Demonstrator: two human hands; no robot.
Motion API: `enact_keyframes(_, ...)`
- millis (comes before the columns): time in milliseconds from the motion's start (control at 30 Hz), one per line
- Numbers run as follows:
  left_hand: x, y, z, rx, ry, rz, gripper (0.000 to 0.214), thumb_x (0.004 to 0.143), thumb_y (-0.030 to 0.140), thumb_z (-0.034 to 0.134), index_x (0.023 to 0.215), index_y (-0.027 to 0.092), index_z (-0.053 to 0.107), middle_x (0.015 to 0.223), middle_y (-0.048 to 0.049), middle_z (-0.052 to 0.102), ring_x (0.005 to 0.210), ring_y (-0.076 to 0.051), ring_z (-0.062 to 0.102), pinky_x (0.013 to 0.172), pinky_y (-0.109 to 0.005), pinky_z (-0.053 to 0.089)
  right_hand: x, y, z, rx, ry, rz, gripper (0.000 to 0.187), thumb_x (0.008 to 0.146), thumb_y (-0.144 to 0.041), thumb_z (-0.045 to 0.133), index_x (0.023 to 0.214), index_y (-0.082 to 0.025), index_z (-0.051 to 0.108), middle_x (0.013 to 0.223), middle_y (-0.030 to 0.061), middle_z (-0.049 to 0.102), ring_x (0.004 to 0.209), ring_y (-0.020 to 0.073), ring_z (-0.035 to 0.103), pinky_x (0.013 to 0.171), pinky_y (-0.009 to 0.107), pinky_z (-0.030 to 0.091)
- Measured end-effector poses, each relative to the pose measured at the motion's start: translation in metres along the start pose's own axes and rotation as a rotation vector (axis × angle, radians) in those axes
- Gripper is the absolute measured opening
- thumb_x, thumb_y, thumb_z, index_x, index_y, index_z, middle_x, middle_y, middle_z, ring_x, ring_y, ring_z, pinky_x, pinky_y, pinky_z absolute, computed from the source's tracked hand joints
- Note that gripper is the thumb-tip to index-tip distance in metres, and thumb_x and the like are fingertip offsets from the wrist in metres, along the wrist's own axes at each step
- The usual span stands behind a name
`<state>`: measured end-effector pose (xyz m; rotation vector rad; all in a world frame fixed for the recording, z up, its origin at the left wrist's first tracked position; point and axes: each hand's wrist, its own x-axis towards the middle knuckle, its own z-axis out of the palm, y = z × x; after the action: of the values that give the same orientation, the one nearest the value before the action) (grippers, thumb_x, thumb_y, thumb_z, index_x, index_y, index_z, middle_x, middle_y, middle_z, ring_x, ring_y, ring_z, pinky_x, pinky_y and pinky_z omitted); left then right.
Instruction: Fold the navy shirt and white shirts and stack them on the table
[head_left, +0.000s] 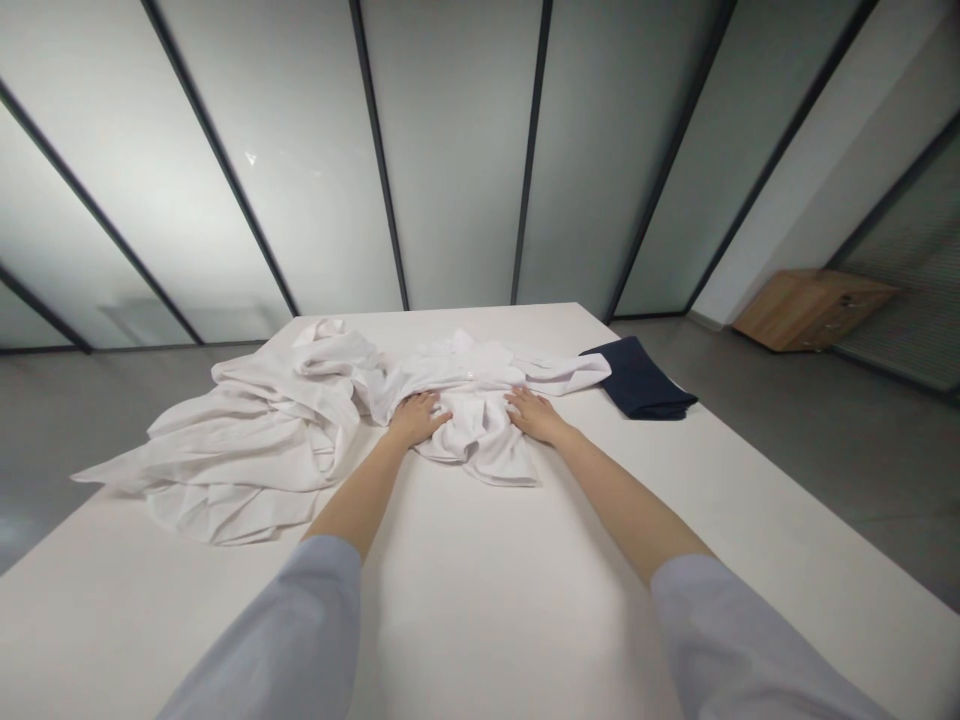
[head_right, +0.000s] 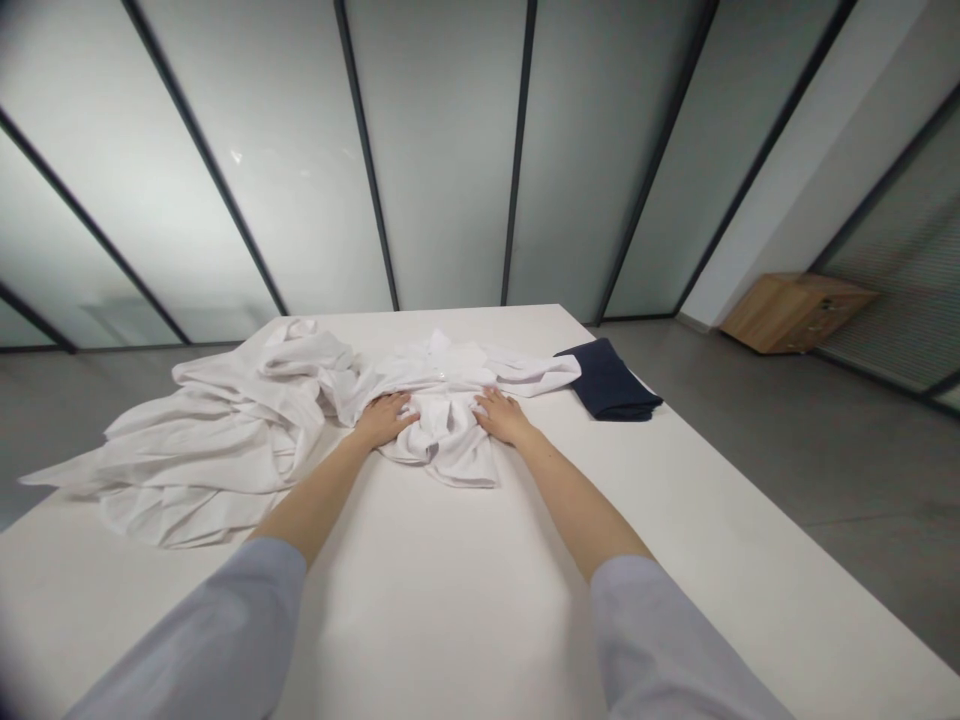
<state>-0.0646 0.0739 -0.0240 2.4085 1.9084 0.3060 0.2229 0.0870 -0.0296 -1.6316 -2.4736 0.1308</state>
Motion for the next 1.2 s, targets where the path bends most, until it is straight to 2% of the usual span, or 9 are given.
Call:
enact_keyframes(200, -0.01, 0.006, -0.009, -0.01, 0.236, -0.062, 0.031, 0.086, 0.028, 0.05, 0.114, 0.019, 0.06, 0.117, -0.011, 0.063, 0.113, -0.025, 0.055, 0.096, -0.036, 0.042, -0.003, 0.006, -0.007, 0.033, 0.232, 0.184, 0.03, 0.09, -0.036, 0.05, 0.103, -0.015, 0.066, 0.106, 0.0132, 0.067, 0.102, 0.0252, 0.058, 0.085, 0.033, 0.041)
enact_keyframes(367, -0.016, 0.019, -0.012, -0.049, 0.111, -0.004, 0.034, 0.093, 0.04, 0.041, 0.097, 0.019, 0.066, 0.103, -0.0088, 0.07, 0.101, -0.023, 0.061, 0.094, -0.036, 0.041, -0.009, 0.004, -0.009, 0.219, 0.176, 0.104, 0.049, 0.096, -0.044, 0.033, 0.073, -0.017, 0.067, 0.079, 0.0084, 0.07, 0.074, 0.0198, 0.062, 0.067, 0.027, 0.04)
enact_keyframes(533, -0.017, 0.024, -0.004, -0.03, 0.044, -0.012, 0.053, 0.094, 0.053, 0.031, 0.127, 0.018, 0.054, 0.141, -0.0117, 0.05, 0.134, -0.027, 0.039, 0.113, -0.046, 0.018, -0.009, 0.0, -0.004, 0.286, 0.11, 0.036, 0.055, 0.097, -0.052, 0.025, 0.098, -0.018, 0.07, 0.11, 0.0106, 0.07, 0.105, 0.0235, 0.061, 0.087, 0.03, 0.042)
enact_keyframes(633, -0.019, 0.023, -0.002, -0.03, -0.055, -0.014, 0.078, 0.084, 0.068, 0.043, 0.142, 0.016, 0.037, 0.153, -0.0154, 0.032, 0.143, -0.031, 0.023, 0.115, -0.048, 0.012, -0.011, -0.003, 0.0, 0.22, 0.042, 0.027, 0.06, 0.091, -0.061, 0.037, 0.129, -0.019, 0.057, 0.144, 0.0118, 0.047, 0.134, 0.0279, 0.039, 0.106, 0.038, 0.031)
enact_keyframes(733, -0.021, 0.02, -0.003, -0.036, -0.101, 0.045, 0.101, 0.07, 0.073, 0.058, 0.146, 0.013, 0.029, 0.154, -0.018, 0.027, 0.143, -0.034, 0.02, 0.115, -0.046, 0.015, -0.014, -0.005, 0.002, 0.152, -0.015, 0.003, 0.08, 0.079, -0.068, 0.054, 0.142, -0.018, 0.044, 0.153, 0.0137, 0.032, 0.141, 0.0311, 0.027, 0.112, 0.042, 0.023)
enact_keyframes(800, -0.02, 0.018, -0.003, -0.054, -0.071, 0.061, 0.094, 0.072, 0.067, 0.06, 0.145, 0.014, 0.033, 0.152, -0.0169, 0.033, 0.14, -0.033, 0.029, 0.114, -0.043, 0.021, -0.014, -0.005, 0.001, 0.127, -0.027, -0.022, 0.083, 0.075, -0.064, 0.061, 0.142, -0.018, 0.044, 0.153, 0.0141, 0.032, 0.141, 0.0316, 0.026, 0.112, 0.043, 0.023)
enact_keyframes(933, -0.016, 0.009, -0.001, -0.111, 0.049, -0.011, 0.051, 0.081, 0.032, 0.057, 0.131, 0.021, 0.053, 0.137, -0.0091, 0.055, 0.126, -0.025, 0.049, 0.107, -0.036, 0.035, -0.012, 0.002, 0.0, 0.173, 0.045, -0.047, 0.048, 0.085, -0.041, 0.055, 0.128, -0.021, 0.058, 0.145, 0.0102, 0.045, 0.134, 0.0266, 0.04, 0.108, 0.038, 0.031)
enact_keyframes(1000, -0.014, 0.003, 0.0, -0.182, 0.104, -0.063, 0.046, 0.079, 0.019, 0.053, 0.125, 0.02, 0.058, 0.129, -0.0082, 0.061, 0.12, -0.024, 0.054, 0.103, -0.035, 0.038, -0.01, 0.007, 0.0, 0.237, 0.1, -0.006, 0.036, 0.085, -0.029, 0.051, 0.117, -0.02, 0.065, 0.133, 0.0096, 0.058, 0.123, 0.025, 0.051, 0.102, 0.035, 0.037)
enact_keyframes(1200, -0.008, -0.006, -0.009, -0.494, 0.35, -0.154, 0.041, 0.075, 0.017, 0.045, 0.112, 0.014, 0.063, 0.101, -0.0084, 0.07, 0.095, -0.024, 0.063, 0.086, -0.036, 0.048, -0.003, 0.02, -0.003, 0.664, 0.461, 0.242, 0.034, 0.081, -0.029, 0.04, 0.096, -0.015, 0.067, 0.091, 0.0094, 0.071, 0.089, 0.0244, 0.06, 0.081, 0.035, 0.046)
